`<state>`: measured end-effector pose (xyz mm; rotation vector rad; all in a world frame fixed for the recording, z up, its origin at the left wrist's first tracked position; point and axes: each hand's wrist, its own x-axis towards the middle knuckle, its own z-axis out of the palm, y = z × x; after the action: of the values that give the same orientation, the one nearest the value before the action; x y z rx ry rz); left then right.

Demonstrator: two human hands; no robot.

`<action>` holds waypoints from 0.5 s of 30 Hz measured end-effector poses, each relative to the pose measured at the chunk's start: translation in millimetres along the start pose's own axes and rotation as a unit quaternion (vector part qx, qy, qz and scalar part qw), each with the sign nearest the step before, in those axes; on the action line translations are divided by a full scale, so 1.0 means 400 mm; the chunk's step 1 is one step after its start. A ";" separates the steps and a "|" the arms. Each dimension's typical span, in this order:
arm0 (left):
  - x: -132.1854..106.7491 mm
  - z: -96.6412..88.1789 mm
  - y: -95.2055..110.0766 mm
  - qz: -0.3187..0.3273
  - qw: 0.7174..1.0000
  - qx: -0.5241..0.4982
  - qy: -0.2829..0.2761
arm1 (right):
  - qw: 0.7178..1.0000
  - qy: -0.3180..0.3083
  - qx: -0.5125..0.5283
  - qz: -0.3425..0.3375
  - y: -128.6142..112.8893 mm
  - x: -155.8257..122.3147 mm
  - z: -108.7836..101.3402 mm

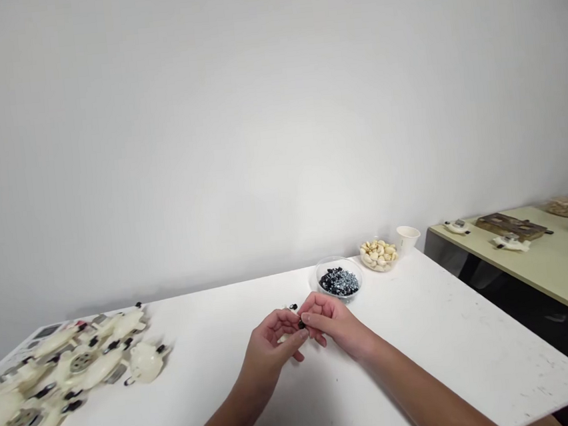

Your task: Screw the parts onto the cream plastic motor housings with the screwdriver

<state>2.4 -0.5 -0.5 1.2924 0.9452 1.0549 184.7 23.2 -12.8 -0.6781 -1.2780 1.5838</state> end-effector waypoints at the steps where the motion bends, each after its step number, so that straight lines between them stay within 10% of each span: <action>1: -0.002 0.001 0.001 0.006 1.000 0.011 0.002 | 1.000 0.002 -0.004 -0.001 0.000 0.000 0.000; 15: -0.015 0.004 -0.001 0.025 0.996 0.074 0.052 | 0.994 0.085 -0.061 -0.018 0.014 0.010 -0.016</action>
<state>2.3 -6.5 -1.0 1.4000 1.0914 1.1154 186.8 29.4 -19.5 -0.8436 -1.2595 1.3949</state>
